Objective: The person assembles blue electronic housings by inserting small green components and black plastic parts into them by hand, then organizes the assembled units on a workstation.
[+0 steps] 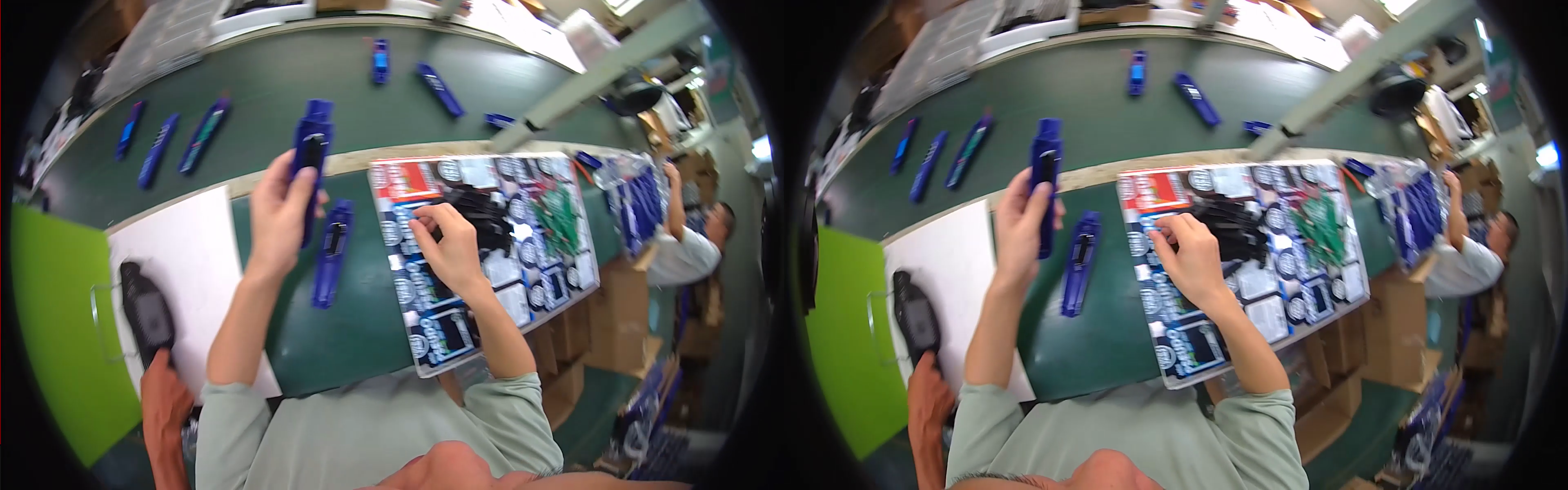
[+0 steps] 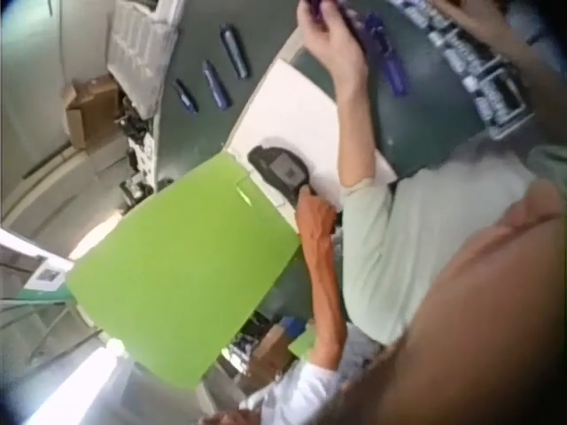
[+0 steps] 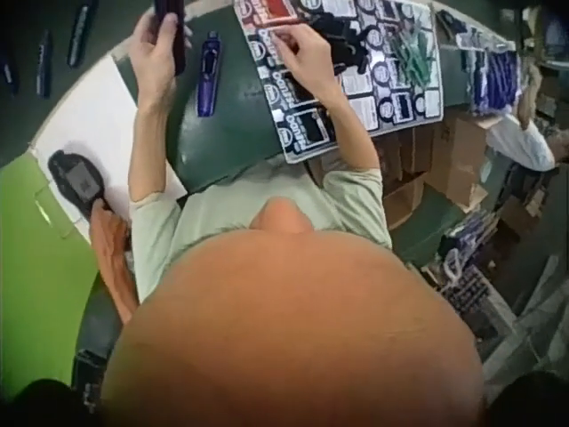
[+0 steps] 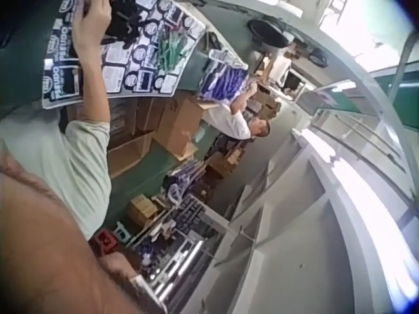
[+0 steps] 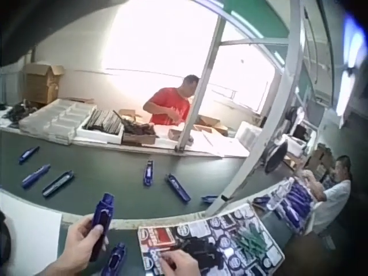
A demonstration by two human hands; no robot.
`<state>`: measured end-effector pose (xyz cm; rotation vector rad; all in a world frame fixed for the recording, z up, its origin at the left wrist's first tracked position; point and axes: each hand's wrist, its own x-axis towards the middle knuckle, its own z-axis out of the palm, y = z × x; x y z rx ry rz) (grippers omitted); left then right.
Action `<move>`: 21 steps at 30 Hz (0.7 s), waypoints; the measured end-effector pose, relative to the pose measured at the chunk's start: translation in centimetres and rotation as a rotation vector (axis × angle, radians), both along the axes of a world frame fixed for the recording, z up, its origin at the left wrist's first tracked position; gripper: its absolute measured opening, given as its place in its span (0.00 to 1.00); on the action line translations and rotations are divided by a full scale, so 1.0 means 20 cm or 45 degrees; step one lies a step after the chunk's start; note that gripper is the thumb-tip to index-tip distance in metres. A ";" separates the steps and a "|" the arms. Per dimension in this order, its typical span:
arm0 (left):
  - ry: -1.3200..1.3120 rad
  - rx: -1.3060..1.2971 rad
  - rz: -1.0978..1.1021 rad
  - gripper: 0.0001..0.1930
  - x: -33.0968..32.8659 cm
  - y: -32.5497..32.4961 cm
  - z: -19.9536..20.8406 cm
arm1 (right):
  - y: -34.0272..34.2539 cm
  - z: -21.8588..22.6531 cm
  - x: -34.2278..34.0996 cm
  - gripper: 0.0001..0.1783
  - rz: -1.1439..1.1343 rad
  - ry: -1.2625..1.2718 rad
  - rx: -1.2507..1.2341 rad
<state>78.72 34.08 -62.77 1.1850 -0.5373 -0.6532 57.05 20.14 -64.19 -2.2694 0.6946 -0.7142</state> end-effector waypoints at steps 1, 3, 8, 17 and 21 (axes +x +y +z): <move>-0.010 0.008 -0.014 0.16 0.00 0.01 0.01 | -0.04 0.02 -0.07 0.07 -0.039 -0.005 -0.059; -0.022 0.007 -0.066 0.16 -0.03 -0.01 0.00 | -0.13 0.06 -0.23 0.06 -0.151 0.015 -0.219; -0.019 0.053 -0.157 0.17 -0.08 -0.04 -0.02 | -0.51 0.04 -0.68 0.06 -0.549 0.148 -0.338; -0.022 0.078 -0.217 0.13 -0.15 -0.05 -0.02 | -0.92 -0.01 -1.00 0.11 -0.773 0.529 -0.583; -0.008 0.097 -0.279 0.13 -0.15 -0.03 -0.03 | -0.98 -0.04 -0.88 0.16 -0.731 0.812 -0.645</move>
